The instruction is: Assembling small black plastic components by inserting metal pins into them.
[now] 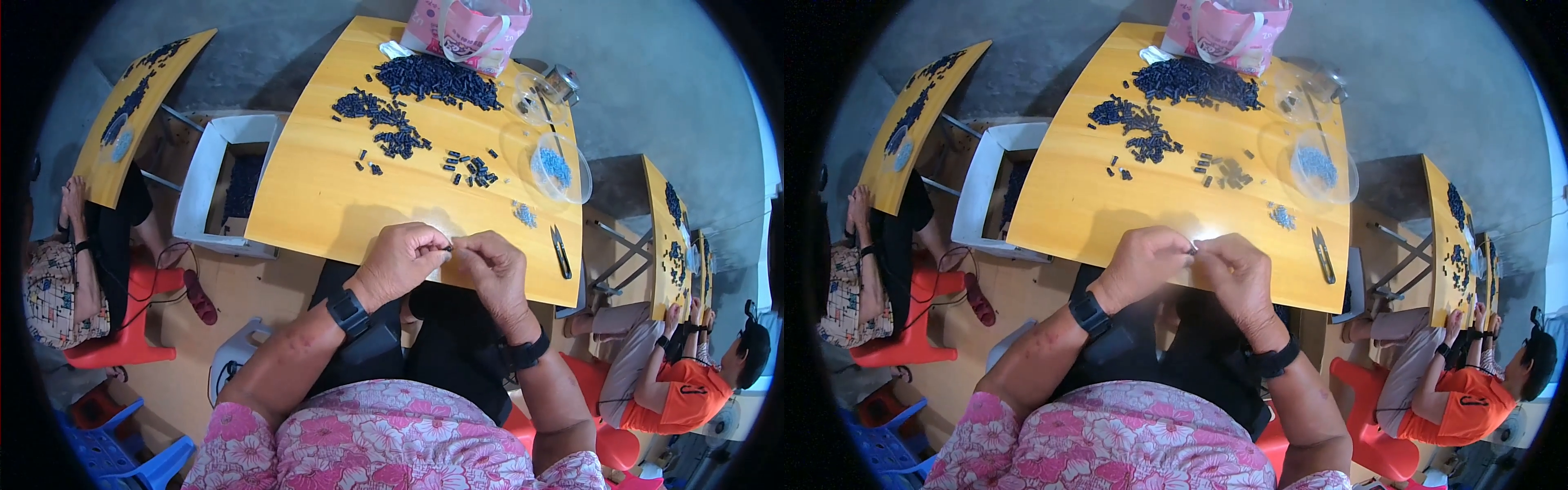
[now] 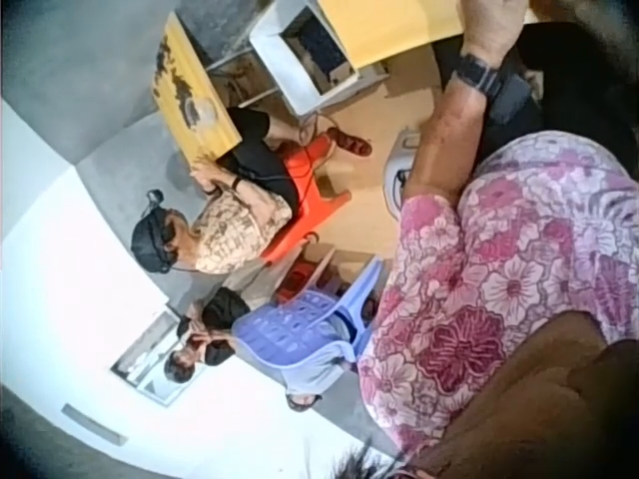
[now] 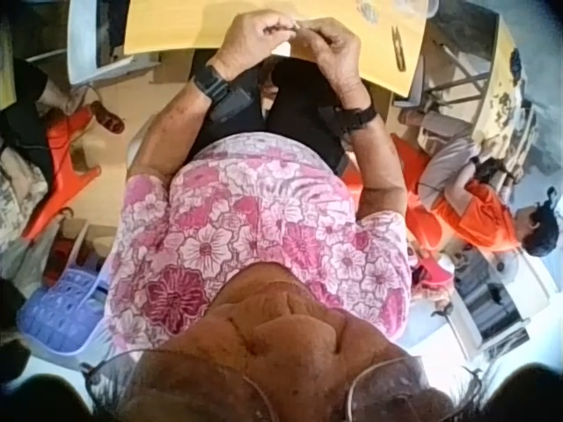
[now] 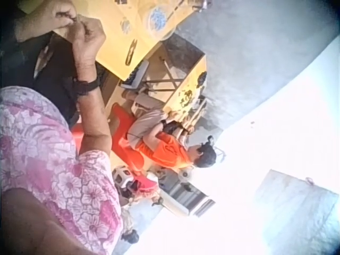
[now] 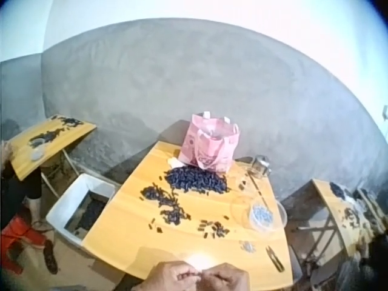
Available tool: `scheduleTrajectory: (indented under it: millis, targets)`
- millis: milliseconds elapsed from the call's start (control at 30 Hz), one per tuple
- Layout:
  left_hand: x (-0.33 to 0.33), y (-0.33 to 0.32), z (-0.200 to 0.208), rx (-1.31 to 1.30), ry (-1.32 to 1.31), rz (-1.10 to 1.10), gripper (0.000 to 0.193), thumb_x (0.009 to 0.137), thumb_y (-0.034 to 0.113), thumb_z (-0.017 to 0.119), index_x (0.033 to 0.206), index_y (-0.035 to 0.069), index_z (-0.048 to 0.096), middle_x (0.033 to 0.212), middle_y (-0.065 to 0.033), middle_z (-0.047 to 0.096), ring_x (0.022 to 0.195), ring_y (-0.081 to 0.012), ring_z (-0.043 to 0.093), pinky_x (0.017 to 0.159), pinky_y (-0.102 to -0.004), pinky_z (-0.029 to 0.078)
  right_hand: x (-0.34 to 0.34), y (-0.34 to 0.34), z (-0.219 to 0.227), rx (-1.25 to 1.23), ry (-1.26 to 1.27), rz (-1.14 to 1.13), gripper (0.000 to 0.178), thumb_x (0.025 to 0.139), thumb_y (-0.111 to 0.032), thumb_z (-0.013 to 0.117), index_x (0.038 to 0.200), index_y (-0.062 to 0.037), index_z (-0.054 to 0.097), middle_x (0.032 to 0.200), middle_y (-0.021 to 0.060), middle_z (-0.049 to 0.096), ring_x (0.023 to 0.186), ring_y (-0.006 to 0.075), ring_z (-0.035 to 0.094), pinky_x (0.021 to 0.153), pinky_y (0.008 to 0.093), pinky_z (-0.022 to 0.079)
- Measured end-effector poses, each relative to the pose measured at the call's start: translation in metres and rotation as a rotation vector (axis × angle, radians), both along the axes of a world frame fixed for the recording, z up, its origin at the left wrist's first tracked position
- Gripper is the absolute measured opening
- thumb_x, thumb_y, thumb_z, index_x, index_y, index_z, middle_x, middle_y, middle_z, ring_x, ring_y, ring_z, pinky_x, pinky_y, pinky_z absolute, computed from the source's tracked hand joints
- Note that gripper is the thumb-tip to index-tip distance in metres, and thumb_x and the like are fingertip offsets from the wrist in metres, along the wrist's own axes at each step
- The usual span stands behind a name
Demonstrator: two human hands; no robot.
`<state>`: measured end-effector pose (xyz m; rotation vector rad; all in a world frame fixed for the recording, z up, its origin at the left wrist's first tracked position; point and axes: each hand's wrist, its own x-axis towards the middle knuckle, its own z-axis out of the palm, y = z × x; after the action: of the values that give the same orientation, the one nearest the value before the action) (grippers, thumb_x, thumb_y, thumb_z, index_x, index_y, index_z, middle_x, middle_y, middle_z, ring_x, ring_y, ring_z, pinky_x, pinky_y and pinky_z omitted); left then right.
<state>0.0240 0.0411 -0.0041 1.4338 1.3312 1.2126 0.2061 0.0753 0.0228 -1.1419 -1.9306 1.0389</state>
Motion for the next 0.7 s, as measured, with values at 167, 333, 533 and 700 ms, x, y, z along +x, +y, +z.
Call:
scheduleTrajectory:
  millis: [167,333,533,700]
  targets:
    - [-0.008,0.000,-0.002,0.088,0.250,-0.060,0.009,0.078,0.011,0.071,0.083,0.003,0.070,0.082,-0.0128,0.069,0.078,-0.0298,0.067,0.071,-0.0377,0.054,0.000,0.045,-0.006,0.026,-0.054,-0.189,0.017,0.081,-0.004,0.070,0.097,-0.0006,0.073,0.085,0.0113,0.070,0.070,0.0171,0.065,0.066,0.0295,0.052]
    - [-0.008,0.002,-0.004,0.105,0.246,-0.069,0.009,0.078,0.011,0.070,0.082,0.004,0.069,0.081,-0.0126,0.068,0.076,-0.0312,0.066,0.071,-0.0384,0.054,-0.002,0.080,-0.022,0.144,-0.209,-0.248,0.018,0.081,-0.011,0.070,0.096,-0.0014,0.072,0.087,0.0171,0.069,0.069,0.0250,0.065,0.066,0.0336,0.052]
    - [-0.011,0.000,-0.001,0.089,0.219,-0.056,0.008,0.079,0.011,0.069,0.083,0.004,0.069,0.081,-0.0122,0.068,0.076,-0.0311,0.066,0.070,-0.0382,0.054,-0.016,0.086,-0.019,0.195,-0.277,-0.253,0.014,0.081,-0.010,0.068,0.094,-0.0058,0.072,0.087,0.0163,0.067,0.077,0.0319,0.066,0.070,0.0365,0.052]
    - [-0.010,0.001,-0.002,0.102,0.246,-0.061,0.008,0.079,0.012,0.069,0.083,0.005,0.069,0.080,-0.0115,0.067,0.076,-0.0309,0.066,0.070,-0.0383,0.054,-0.018,0.091,-0.017,0.208,-0.288,-0.209,0.012,0.081,-0.010,0.068,0.093,-0.0082,0.072,0.087,0.0152,0.066,0.080,0.0328,0.066,0.072,0.0380,0.052]
